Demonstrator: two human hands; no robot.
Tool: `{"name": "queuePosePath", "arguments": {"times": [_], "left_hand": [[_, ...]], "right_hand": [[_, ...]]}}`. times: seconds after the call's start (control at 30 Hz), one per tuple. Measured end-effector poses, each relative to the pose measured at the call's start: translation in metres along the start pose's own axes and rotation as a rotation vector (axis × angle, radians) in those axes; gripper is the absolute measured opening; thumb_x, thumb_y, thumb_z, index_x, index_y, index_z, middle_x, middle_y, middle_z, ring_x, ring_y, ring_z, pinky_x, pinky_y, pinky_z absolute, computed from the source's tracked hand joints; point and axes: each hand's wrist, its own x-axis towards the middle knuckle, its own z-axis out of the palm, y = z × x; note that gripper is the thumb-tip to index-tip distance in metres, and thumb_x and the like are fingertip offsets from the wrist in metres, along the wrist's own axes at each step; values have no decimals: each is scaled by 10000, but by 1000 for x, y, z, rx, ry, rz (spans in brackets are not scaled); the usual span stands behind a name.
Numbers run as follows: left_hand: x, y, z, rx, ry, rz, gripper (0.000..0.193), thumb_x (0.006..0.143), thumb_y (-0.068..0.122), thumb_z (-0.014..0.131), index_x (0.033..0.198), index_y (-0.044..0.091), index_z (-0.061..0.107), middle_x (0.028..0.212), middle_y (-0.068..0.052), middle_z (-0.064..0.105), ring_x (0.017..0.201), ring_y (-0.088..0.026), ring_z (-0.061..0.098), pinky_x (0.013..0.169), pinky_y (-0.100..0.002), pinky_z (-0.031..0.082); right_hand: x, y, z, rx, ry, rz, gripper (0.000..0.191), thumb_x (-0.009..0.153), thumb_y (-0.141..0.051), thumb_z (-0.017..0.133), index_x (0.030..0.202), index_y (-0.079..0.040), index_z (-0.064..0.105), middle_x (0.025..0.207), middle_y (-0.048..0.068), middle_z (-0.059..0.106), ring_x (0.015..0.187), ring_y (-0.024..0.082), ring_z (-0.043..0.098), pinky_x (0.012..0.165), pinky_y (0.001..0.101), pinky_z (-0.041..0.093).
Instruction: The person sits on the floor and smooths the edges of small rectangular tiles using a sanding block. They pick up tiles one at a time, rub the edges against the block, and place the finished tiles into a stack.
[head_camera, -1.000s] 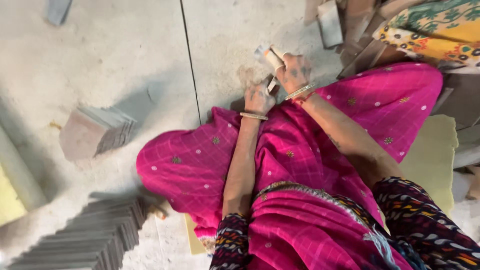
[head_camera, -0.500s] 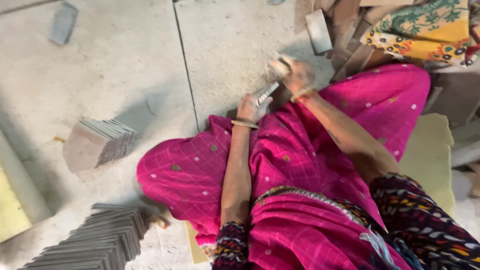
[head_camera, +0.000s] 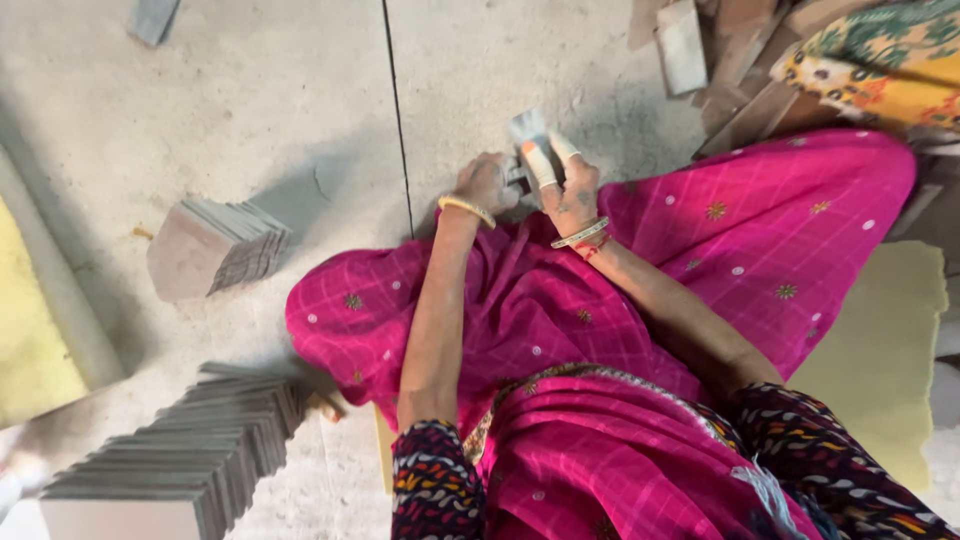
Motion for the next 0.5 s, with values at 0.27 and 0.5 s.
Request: {"name": "queuePosePath", "arguments": {"times": [0.27, 0.5], "left_hand": [[-1, -3, 35, -64, -24, -21, 257, 777, 235, 669, 1001, 128, 733, 970, -177, 730, 948, -378, 708, 853, -474, 571], [2, -12, 30, -43, 180, 246, 277, 702, 216, 710, 958, 112, 722, 903, -184, 725, 925, -428, 677, 839, -533, 540]], "right_hand": [[10, 9, -3, -359, 20, -135, 264, 999, -152, 750, 1209, 5, 720, 937, 233, 746, 763, 331, 754, 701, 420, 586], [6, 31, 3, -242, -14, -85, 285, 998, -122, 735, 1257, -4, 709, 965, 204, 761, 779, 301, 767, 698, 406, 585]]}}
